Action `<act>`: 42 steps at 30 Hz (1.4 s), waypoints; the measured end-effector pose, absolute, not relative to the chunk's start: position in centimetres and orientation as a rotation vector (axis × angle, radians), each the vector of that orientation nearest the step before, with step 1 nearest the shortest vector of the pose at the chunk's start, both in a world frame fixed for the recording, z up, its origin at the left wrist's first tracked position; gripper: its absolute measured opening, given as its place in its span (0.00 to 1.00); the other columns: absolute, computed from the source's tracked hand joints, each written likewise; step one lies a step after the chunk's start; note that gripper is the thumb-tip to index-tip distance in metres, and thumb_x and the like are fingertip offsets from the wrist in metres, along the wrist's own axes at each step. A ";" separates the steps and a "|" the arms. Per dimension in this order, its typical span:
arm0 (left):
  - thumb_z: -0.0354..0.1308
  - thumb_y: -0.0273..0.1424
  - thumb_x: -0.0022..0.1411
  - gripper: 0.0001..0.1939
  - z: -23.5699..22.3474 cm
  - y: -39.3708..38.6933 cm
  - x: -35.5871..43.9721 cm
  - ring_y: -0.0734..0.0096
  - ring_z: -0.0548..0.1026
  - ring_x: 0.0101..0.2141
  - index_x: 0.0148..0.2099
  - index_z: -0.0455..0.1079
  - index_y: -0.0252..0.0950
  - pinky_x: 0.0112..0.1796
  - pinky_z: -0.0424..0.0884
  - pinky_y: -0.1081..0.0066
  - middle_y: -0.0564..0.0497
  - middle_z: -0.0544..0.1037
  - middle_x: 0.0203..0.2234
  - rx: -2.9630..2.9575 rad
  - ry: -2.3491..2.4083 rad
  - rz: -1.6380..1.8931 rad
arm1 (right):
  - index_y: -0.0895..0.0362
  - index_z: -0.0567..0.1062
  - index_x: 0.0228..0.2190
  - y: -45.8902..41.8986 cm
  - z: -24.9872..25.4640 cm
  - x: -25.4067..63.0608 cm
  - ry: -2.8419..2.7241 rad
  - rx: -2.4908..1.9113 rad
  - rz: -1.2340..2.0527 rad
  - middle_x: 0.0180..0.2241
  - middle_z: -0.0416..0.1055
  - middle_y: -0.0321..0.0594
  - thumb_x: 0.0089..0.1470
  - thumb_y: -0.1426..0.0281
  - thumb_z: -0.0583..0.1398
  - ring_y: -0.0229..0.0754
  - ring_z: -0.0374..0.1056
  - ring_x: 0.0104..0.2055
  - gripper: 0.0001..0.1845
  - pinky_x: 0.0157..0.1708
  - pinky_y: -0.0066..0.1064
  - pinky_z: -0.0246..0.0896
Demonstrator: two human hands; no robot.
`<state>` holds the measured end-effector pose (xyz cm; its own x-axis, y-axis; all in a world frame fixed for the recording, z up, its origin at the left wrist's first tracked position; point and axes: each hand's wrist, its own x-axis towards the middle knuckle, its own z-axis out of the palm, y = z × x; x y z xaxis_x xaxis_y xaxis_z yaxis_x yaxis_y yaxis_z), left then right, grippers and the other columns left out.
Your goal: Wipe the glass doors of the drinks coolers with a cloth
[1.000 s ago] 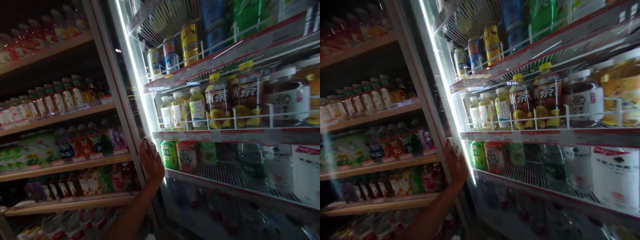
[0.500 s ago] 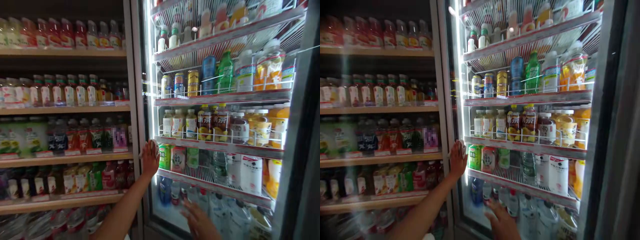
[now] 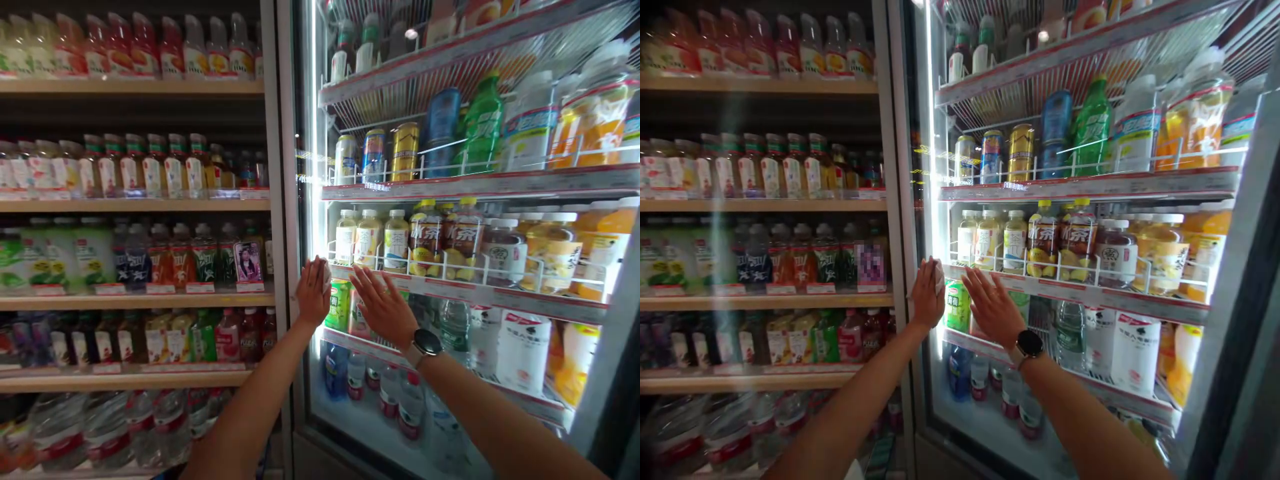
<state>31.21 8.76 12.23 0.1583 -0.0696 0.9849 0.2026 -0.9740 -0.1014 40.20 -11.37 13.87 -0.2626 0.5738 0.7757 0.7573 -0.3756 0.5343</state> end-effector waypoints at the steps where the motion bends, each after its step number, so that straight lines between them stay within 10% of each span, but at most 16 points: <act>1: 0.43 0.33 0.70 0.30 11.5 8.6 31.4 0.60 0.45 0.68 0.71 0.42 0.35 0.64 0.51 0.55 0.41 0.54 0.67 -2.214 -0.134 -1.931 | 0.64 0.47 0.66 -11.4 13.8 40.2 -1.652 -1.806 -1.712 0.68 0.46 0.48 0.62 0.68 0.52 0.49 0.41 0.70 0.35 0.68 0.49 0.37; 10: 0.42 0.31 0.68 0.31 1.0 8.5 30.0 0.58 0.47 0.67 0.71 0.43 0.37 0.61 0.59 0.55 0.42 0.61 0.65 -2.206 -0.093 -1.823 | 0.62 0.43 0.67 -11.3 13.8 40.1 -1.641 -1.811 -1.716 0.68 0.47 0.48 0.62 0.67 0.53 0.49 0.43 0.70 0.38 0.68 0.49 0.37; 19: 0.41 0.32 0.71 0.31 11.0 8.7 31.8 0.59 0.39 0.69 0.72 0.35 0.40 0.66 0.46 0.52 0.47 0.48 0.69 -2.252 -0.410 -2.218 | 0.62 0.46 0.67 -11.4 13.6 40.0 -1.618 -1.881 -1.754 0.68 0.49 0.48 0.63 0.65 0.52 0.50 0.44 0.70 0.36 0.69 0.49 0.29; 28: 0.43 0.33 0.69 0.30 -6.8 9.1 31.3 0.60 0.52 0.67 0.71 0.43 0.44 0.62 0.61 0.53 0.46 0.57 0.67 -2.229 -0.370 -2.305 | 0.60 0.43 0.67 -11.4 13.3 40.0 -1.596 -1.957 -1.780 0.68 0.45 0.47 0.63 0.64 0.52 0.51 0.42 0.70 0.38 0.69 0.50 0.30; 36: 0.43 0.32 0.70 0.33 2.8 6.3 31.4 0.54 0.36 0.69 0.72 0.36 0.35 0.65 0.48 0.49 0.42 0.44 0.70 -2.383 -0.475 -2.237 | 0.60 0.44 0.67 -11.3 13.5 39.9 -1.586 -1.959 -1.814 0.69 0.43 0.47 0.63 0.64 0.51 0.50 0.40 0.71 0.37 0.69 0.50 0.29; 42: 0.45 0.32 0.69 0.29 3.0 3.8 32.1 0.59 0.43 0.68 0.70 0.48 0.40 0.66 0.46 0.56 0.50 0.59 0.66 -2.239 -0.050 -1.929 | 0.61 0.48 0.67 -11.3 13.5 40.1 -1.558 -1.931 -1.836 0.68 0.46 0.46 0.63 0.63 0.52 0.48 0.40 0.71 0.36 0.69 0.47 0.30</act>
